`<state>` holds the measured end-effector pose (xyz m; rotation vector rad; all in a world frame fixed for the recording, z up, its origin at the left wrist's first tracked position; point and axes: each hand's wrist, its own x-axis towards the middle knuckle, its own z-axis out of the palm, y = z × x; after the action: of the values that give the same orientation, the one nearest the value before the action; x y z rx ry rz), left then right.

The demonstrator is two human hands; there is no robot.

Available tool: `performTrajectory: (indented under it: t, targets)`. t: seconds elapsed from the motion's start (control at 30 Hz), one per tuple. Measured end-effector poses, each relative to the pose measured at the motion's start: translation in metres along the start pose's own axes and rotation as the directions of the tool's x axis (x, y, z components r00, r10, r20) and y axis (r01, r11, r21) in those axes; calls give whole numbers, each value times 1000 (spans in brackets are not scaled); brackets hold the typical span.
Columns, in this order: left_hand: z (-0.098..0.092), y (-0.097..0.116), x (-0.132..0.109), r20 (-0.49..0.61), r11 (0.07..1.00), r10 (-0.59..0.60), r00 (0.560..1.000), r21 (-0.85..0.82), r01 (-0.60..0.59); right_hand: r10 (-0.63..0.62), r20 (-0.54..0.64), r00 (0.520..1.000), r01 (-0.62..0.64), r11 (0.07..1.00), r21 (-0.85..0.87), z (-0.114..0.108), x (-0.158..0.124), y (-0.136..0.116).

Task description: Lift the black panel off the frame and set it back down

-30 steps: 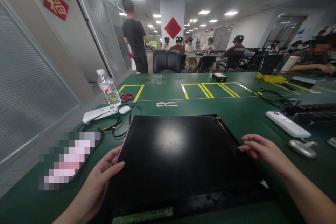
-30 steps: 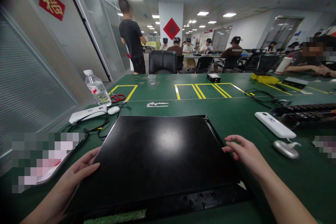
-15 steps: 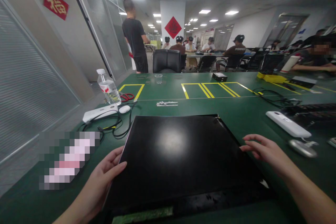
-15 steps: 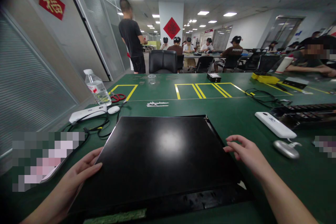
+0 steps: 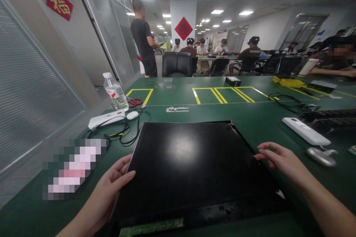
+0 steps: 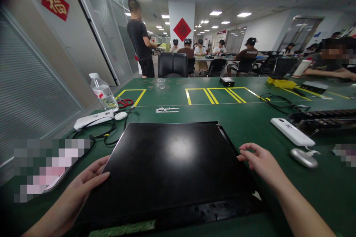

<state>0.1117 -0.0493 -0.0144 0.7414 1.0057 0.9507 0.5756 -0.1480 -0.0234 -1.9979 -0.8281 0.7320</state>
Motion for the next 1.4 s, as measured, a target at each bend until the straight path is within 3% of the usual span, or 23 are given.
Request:
performTrajectory:
  t: [0.47, 0.73, 1.0, 1.4]
  targets:
    - [2, 1, -1, 13, 1000, -17, 1000, 11, 17, -16, 10, 1000, 17, 997, -78, -1, -3, -3]
    - [5, 2, 0, 15, 1000, -10, 1000, -22, 10, -107, 6, 994, 102, 925, -365, 2, -3, 5]
    - [5, 1, -1, 20, 999, -24, 1000, 30, 23, -178, -2, 984, 152, 847, -510, 6, -11, -3]
    - [6, 0, 0, 16, 998, -43, 999, 46, 42, -223, 55, 973, 216, 810, -545, 7, -12, -2]
